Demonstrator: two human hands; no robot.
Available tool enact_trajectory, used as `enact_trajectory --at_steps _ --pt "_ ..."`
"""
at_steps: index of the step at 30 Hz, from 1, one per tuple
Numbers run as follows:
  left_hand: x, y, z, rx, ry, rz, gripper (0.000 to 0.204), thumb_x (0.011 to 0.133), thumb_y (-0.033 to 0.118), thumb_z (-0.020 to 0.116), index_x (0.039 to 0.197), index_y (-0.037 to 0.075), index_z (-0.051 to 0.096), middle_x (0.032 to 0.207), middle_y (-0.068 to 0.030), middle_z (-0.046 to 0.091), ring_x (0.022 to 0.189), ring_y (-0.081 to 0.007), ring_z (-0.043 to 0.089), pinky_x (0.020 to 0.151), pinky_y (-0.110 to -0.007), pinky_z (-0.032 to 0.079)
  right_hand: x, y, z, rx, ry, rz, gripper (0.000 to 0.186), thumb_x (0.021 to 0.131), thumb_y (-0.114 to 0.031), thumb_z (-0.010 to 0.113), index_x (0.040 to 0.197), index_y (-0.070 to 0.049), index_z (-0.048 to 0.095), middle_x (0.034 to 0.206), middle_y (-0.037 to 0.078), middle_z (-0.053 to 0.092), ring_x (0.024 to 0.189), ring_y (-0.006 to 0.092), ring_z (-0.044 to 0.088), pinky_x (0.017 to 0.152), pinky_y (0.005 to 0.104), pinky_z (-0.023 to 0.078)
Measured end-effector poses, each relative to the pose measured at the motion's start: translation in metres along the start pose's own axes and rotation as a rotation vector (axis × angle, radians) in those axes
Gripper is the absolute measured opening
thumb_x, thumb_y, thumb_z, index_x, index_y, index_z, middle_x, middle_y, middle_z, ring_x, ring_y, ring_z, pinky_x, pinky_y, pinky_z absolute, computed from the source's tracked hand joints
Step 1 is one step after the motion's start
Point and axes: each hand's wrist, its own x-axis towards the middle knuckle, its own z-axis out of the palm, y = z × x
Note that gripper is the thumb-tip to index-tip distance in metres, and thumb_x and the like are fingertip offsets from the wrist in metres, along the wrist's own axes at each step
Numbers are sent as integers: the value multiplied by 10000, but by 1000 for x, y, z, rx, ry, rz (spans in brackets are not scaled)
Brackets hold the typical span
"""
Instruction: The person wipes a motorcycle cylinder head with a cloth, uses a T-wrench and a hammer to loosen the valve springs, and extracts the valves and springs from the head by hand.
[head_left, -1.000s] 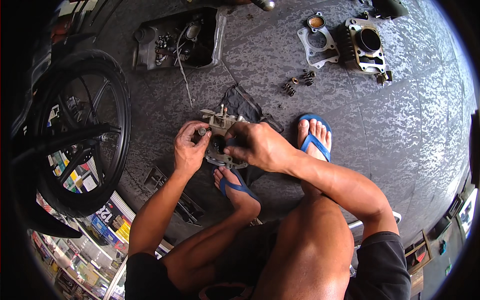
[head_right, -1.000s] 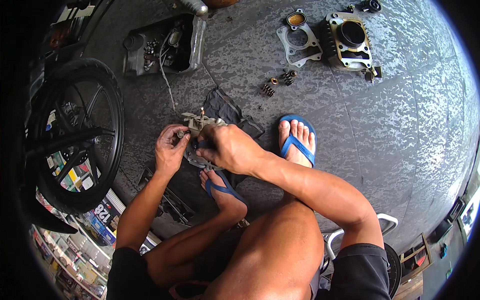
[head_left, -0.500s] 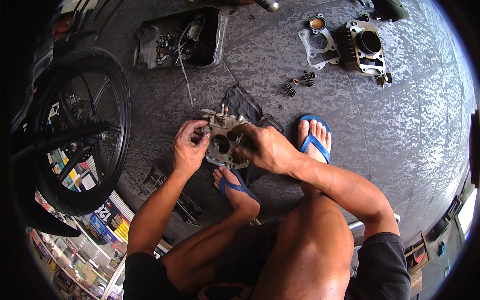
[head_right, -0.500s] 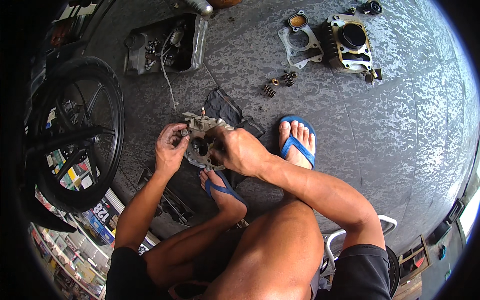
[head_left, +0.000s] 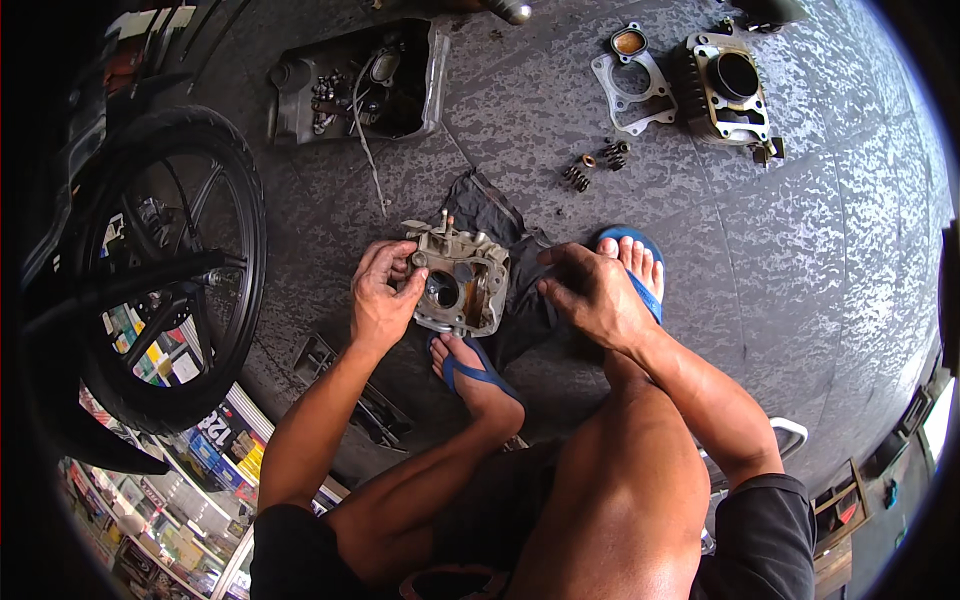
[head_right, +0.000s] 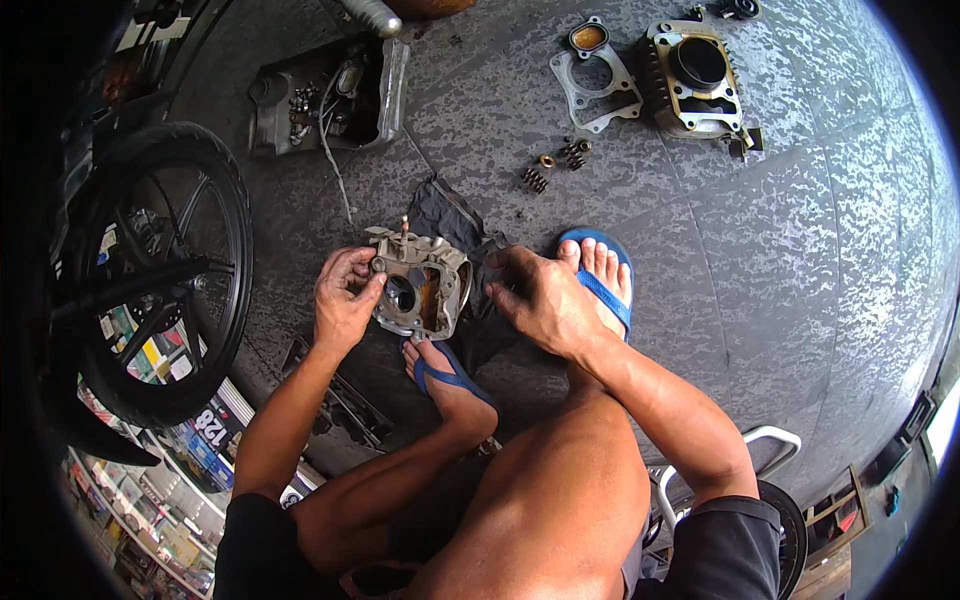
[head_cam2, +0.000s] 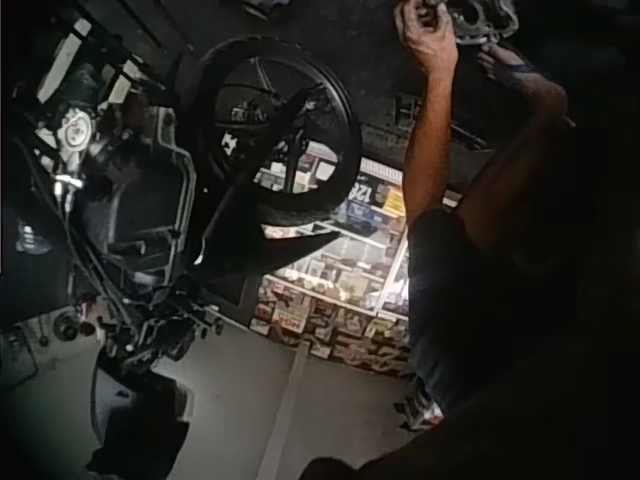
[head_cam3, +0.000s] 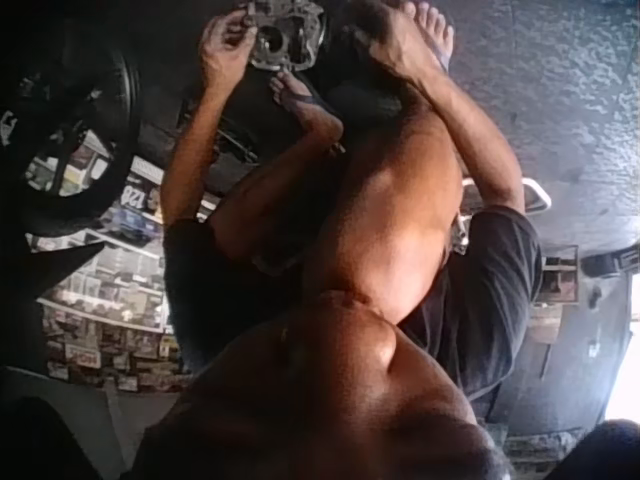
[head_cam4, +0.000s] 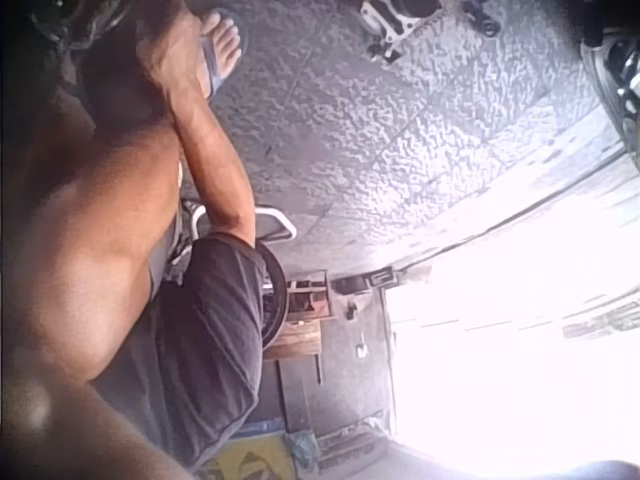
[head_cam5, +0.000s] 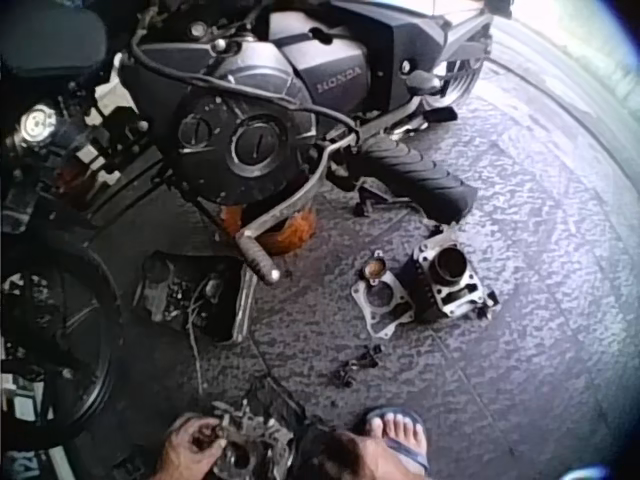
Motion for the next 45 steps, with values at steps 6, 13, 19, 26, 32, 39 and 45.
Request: enact_trajectory --at_steps 6,13,19,26,32,39,45 --pt "6 9 -1 120 -10 55 298 792 9 744 1073 19 643 1031 -91 607 761 -180 618 678 -301 543 25 2 20 292 -79 -317 322 842 -168 695 1111 -8 616 940 188 676 888 375 667 805 435 523" --pt "5 14 -5 129 -10 39 266 789 3 729 1036 16 631 1016 -93 608 743 -190 616 675 -320 528 44 -32 37 -124 46 -691 290 765 -140 684 1016 -20 602 950 147 599 916 325 626 779 418 532" --pt "4 12 1 80 -16 131 263 777 0 729 1022 13 634 994 -96 611 748 -184 613 675 -310 527 46 -29 48 -246 57 -710 248 769 -161 645 983 -36 629 952 132 609 902 285 640 783 384 527" --pt "3 8 -3 110 5 89 261 775 -3 729 1024 11 651 1015 -84 607 754 -172 603 679 -305 527 47 -28 56 -197 47 -685 268 823 -164 595 1069 -76 656 982 142 610 930 307 650 797 401 538" --pt "5 10 -4 131 3 77 267 774 -9 724 1029 15 646 1020 -85 605 759 -177 593 688 -310 513 50 -29 54 -218 22 -677 239 828 -160 595 1038 -68 662 998 142 599 915 305 653 787 391 542" --pt "6 8 -3 92 -11 56 285 776 -10 722 1049 17 646 1033 -80 606 769 -171 598 689 -307 513 51 -25 53 -190 2 -686 266 819 -161 609 1064 -67 652 992 148 591 926 311 645 788 403 542" --pt "5 22 0 88 50 89 284 816 -16 689 1093 4 627 1048 -82 596 791 -142 577 710 -280 503 54 14 35 -15 218 -581 347 770 -86 710 1103 -34 625 967 172 592 892 388 619 751 445 532"
